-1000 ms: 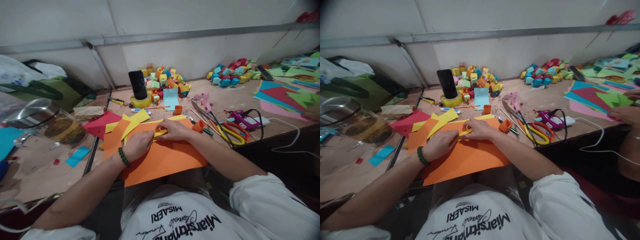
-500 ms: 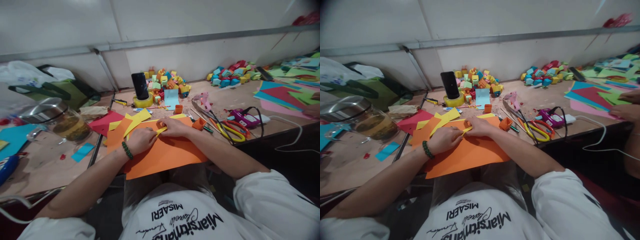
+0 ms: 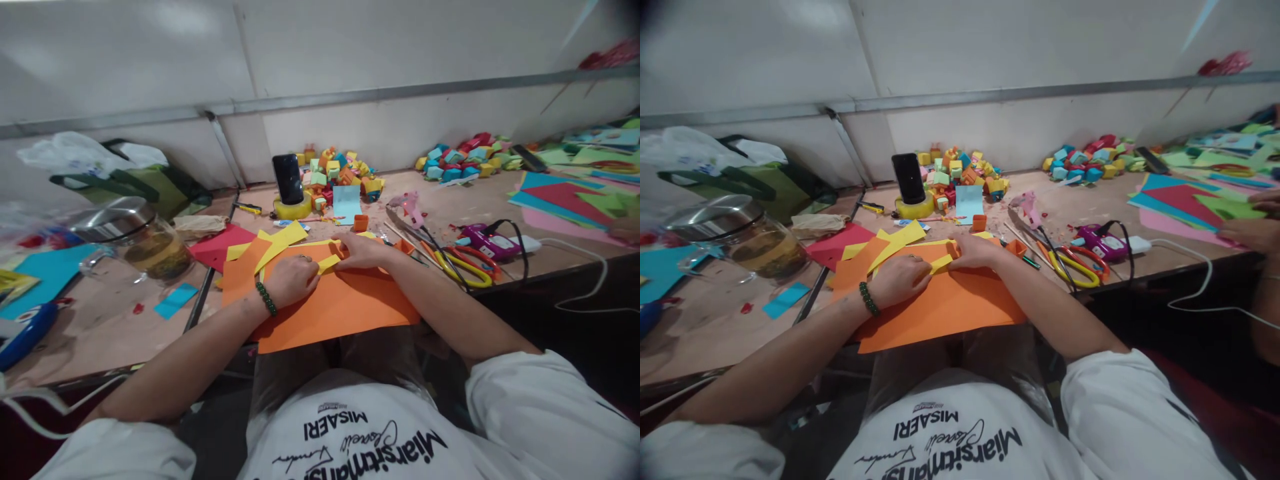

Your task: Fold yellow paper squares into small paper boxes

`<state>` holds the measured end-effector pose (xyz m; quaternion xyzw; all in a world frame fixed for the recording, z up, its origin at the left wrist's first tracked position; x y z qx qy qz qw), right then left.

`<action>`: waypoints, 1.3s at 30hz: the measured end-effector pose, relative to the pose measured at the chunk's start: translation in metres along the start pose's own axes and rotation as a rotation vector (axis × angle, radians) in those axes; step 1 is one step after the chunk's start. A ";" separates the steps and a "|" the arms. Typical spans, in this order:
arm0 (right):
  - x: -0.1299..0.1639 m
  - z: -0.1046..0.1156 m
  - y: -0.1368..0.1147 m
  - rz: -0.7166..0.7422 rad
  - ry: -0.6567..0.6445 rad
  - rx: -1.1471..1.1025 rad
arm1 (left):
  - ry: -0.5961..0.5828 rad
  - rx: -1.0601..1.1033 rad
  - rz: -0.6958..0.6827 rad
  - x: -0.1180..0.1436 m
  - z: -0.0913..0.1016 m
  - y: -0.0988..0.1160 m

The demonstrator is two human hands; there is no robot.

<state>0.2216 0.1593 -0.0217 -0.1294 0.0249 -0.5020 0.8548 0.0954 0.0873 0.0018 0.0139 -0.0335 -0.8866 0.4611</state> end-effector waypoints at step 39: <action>-0.009 -0.004 -0.023 -0.060 0.019 0.031 | 0.065 0.130 -0.042 0.045 -0.004 0.011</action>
Point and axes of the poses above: each hand's wrist, its own x-axis away from the middle knuckle, its own z-axis out of the back of the hand, y = z × x, the point moved 7 cm from there along -x, towards the middle knuckle, and after that the axes turned 11 degrees about x, right-handed, at the moved point
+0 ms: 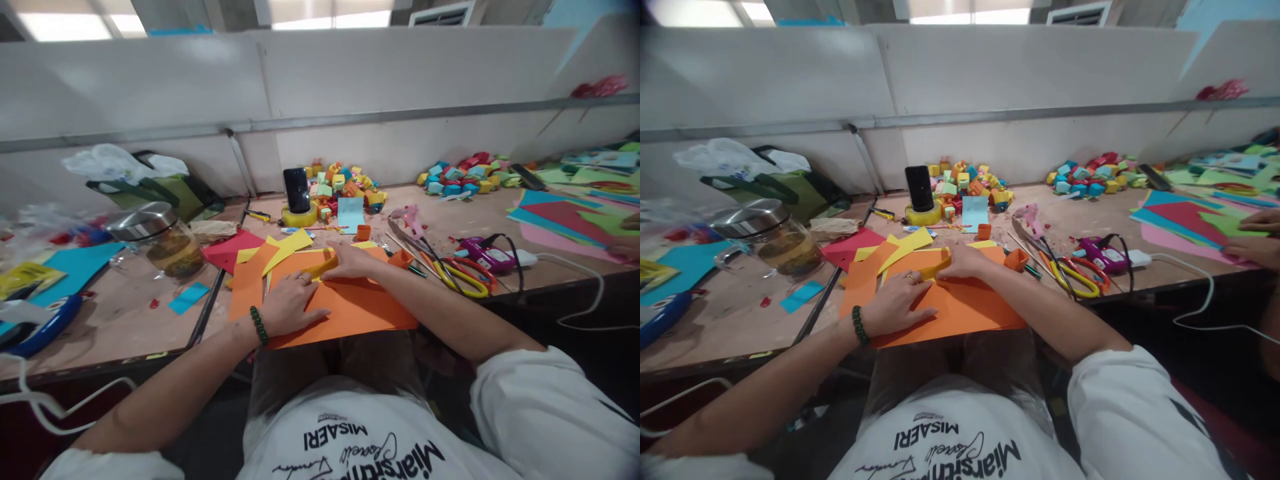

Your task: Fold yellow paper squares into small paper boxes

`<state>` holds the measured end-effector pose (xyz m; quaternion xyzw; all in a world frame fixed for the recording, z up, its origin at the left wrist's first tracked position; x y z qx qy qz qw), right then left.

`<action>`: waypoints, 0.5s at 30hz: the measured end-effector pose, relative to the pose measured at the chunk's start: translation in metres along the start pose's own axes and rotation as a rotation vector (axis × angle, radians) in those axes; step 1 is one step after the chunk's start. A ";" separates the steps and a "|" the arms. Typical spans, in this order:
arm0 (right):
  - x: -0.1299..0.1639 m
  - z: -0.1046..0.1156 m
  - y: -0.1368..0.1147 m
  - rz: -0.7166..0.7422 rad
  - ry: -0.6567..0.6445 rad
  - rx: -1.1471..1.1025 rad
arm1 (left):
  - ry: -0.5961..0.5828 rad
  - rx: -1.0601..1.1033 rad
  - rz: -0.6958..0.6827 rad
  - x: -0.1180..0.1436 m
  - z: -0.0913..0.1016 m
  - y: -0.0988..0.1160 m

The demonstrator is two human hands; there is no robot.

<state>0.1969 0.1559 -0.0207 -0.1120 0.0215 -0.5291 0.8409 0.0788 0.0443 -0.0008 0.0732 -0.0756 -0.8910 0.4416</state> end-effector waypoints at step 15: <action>0.013 0.009 0.041 0.089 0.027 -0.019 | -0.040 0.016 0.043 0.010 0.004 -0.002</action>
Point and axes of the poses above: each hand's wrist, its own x-axis away from the middle knuckle, its own z-axis out of the back of the hand, y = z × x, the point moved 7 cm from there along -x, towards the middle knuckle, and after that the axes turned 11 degrees about x, right-handed, at the moved point
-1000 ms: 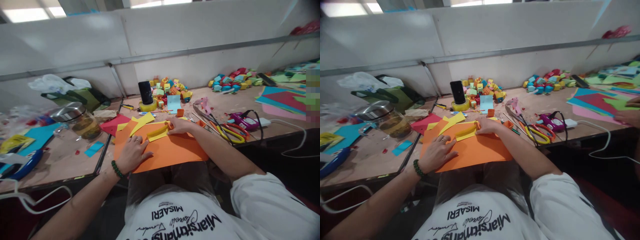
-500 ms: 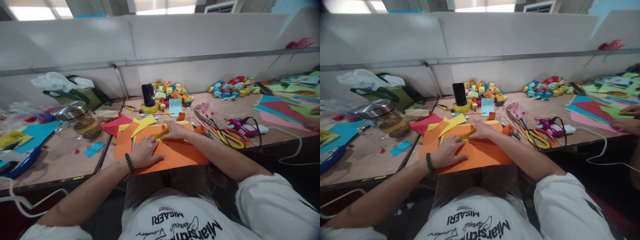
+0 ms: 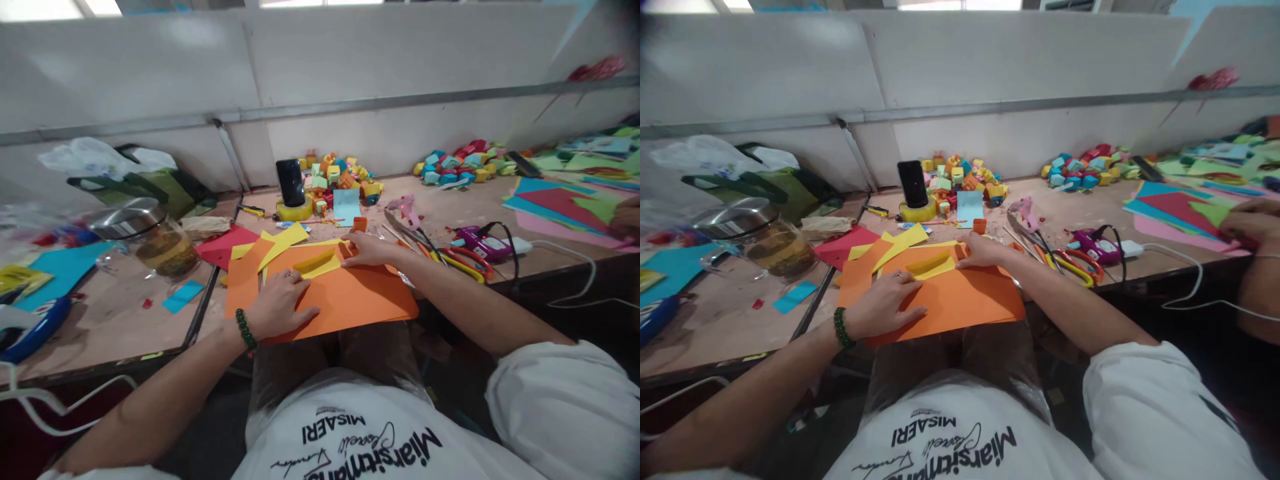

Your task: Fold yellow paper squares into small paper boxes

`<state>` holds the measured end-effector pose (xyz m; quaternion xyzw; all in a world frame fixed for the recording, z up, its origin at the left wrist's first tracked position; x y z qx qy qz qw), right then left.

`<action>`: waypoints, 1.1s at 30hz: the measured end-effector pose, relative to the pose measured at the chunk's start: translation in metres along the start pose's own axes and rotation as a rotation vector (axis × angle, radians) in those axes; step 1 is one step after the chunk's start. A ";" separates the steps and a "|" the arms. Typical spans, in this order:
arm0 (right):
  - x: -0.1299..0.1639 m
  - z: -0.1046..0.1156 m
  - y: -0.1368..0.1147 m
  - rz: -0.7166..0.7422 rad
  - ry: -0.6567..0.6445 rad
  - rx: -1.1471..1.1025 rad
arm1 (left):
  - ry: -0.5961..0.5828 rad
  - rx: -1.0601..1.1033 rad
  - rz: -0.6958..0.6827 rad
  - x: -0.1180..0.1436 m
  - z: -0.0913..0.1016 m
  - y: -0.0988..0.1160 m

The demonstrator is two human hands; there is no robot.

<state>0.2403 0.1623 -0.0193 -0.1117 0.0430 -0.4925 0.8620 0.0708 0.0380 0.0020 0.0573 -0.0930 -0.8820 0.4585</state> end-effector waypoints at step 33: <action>-0.010 -0.004 -0.047 0.358 0.096 -0.317 | -0.162 0.552 0.169 -0.070 0.002 -0.051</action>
Point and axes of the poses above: each hand's wrist, its own x-axis away from the middle knuckle, its own z-axis out of the back of the hand, y = z × x, the point moved 7 cm from there along -x, towards the middle knuckle, and after that the axes turned 11 degrees about x, right-handed, at the moved point
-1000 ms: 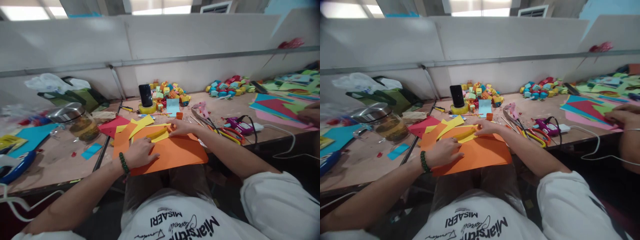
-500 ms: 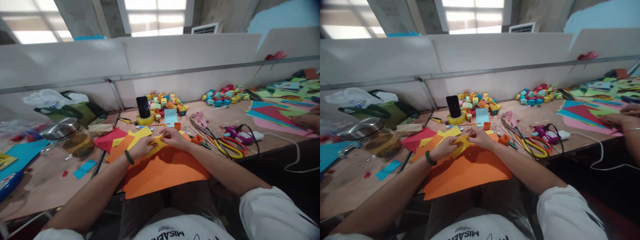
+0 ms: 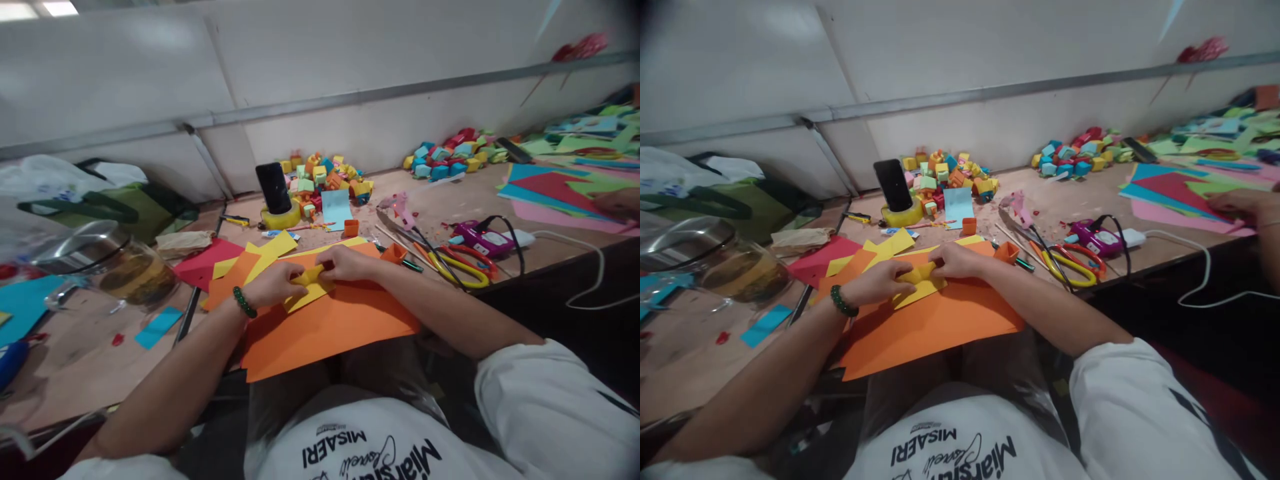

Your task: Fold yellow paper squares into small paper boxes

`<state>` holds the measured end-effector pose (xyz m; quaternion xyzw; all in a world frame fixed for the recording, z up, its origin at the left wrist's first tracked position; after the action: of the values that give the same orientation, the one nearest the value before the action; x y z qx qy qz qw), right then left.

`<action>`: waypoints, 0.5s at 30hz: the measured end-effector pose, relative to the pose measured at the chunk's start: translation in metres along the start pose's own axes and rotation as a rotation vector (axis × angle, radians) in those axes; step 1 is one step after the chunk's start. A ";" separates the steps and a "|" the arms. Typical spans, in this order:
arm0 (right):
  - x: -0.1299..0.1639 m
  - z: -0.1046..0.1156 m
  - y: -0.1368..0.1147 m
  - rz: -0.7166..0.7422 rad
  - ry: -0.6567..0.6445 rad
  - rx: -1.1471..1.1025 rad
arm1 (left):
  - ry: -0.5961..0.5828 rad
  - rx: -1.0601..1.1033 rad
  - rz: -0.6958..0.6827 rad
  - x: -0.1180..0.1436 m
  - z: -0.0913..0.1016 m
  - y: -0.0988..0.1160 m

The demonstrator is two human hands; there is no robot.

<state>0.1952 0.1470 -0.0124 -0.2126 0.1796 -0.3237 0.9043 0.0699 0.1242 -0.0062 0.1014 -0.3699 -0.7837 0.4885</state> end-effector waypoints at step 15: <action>0.013 -0.001 -0.020 0.052 -0.158 0.616 | 0.134 -0.672 -0.094 0.028 -0.029 0.021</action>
<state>0.1942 0.1242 -0.0061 0.0514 0.0077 -0.3220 0.9453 0.0859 0.0817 -0.0070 0.0029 -0.0531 -0.8750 0.4812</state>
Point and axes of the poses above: each hand's wrist, its own x-axis away from the middle knuckle, its own z-axis out of the back of the hand, y = z × x, the point moved 7 cm from there along -x, towards the middle knuckle, and after that the axes turned 11 degrees about x, right-handed, at the moved point
